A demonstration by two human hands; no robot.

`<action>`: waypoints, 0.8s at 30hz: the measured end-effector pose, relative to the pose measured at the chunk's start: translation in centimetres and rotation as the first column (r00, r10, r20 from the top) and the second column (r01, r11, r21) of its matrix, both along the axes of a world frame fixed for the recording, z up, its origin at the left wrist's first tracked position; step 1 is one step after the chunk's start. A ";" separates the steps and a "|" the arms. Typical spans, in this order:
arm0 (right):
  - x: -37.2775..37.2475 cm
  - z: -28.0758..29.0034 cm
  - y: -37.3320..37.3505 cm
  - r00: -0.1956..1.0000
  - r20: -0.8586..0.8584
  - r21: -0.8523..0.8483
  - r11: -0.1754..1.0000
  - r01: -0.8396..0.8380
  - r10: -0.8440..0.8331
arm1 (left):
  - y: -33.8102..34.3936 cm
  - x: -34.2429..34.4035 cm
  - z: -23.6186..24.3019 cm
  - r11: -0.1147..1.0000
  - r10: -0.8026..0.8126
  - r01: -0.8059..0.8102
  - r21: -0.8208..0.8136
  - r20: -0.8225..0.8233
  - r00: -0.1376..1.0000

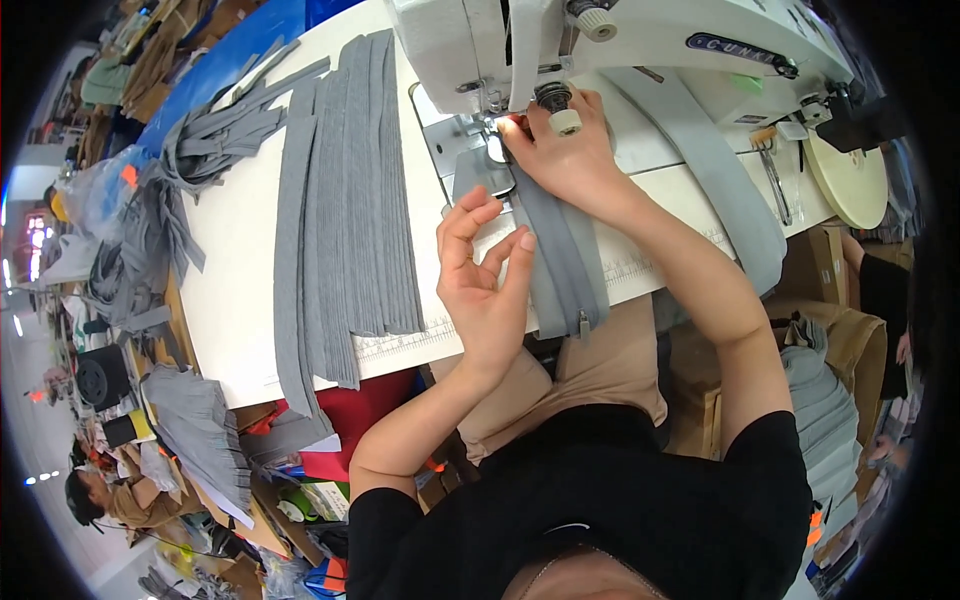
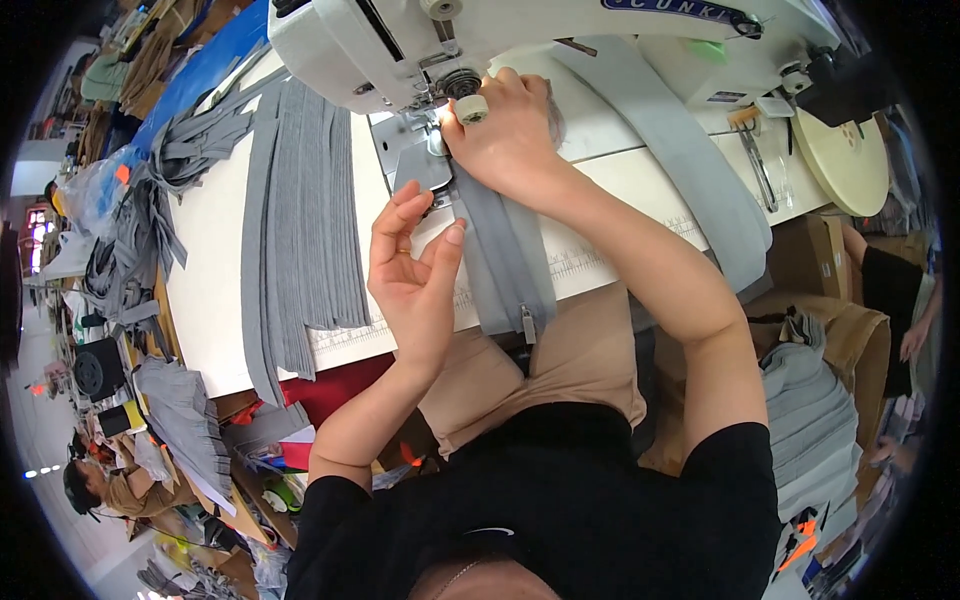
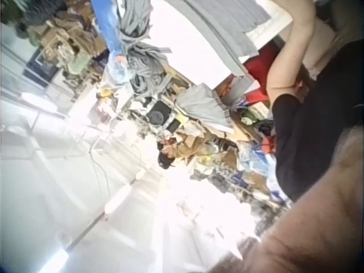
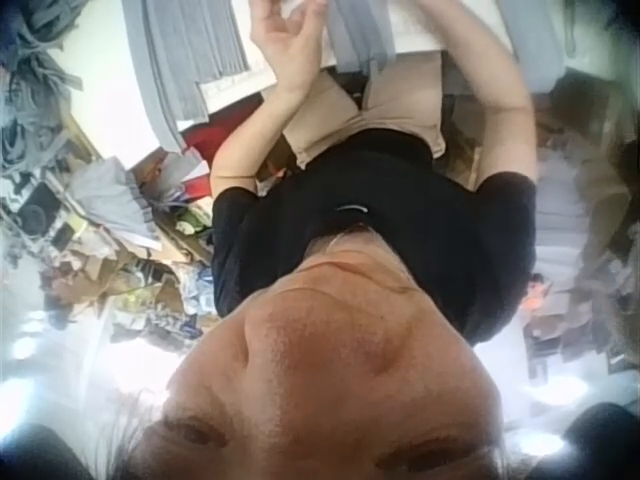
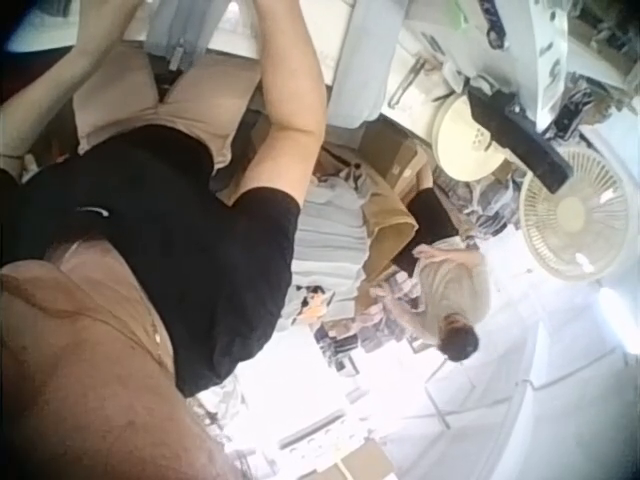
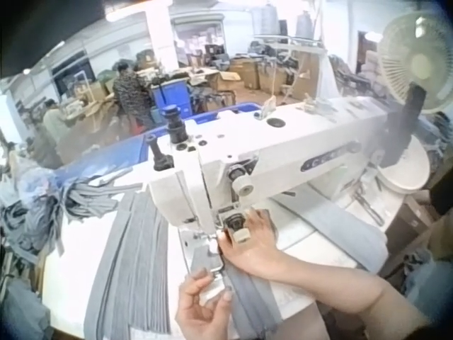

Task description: The recorder is using an industrial sewing machine to sew together strips of gray fabric, occasionally aligning zippers and other components.

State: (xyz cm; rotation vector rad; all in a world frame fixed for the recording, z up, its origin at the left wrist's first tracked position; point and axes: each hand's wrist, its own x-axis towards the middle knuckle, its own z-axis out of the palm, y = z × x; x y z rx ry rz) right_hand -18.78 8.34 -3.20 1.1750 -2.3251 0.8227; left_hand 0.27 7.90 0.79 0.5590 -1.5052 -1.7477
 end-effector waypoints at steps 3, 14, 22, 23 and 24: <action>-0.2 -0.5 0.0 0.999 0.039 0.060 0.998 -0.032 0.030 | 0.0 0.0 -0.1 1.000 0.010 -0.009 0.013 -0.014 1.000; -0.3 0.1 -0.1 0.996 0.033 -0.043 0.996 -0.082 0.083 | -6.2 -1.5 2.8 0.991 0.016 0.008 -0.132 0.177 0.984; -0.5 -0.6 0.1 0.994 0.012 -0.080 0.991 -0.109 0.110 | -14.2 -5.0 0.4 0.515 0.161 0.469 -0.718 0.618 0.770; -0.3 -0.2 0.1 0.994 0.013 -0.081 0.991 -0.108 0.110 | -14.9 -5.4 0.3 0.457 0.200 0.521 -0.721 0.654 0.729; 0.1 0.1 0.1 0.992 0.071 -0.101 0.990 -0.096 0.103 | -15.6 -6.0 0.1 0.399 0.241 0.573 -0.716 0.685 0.688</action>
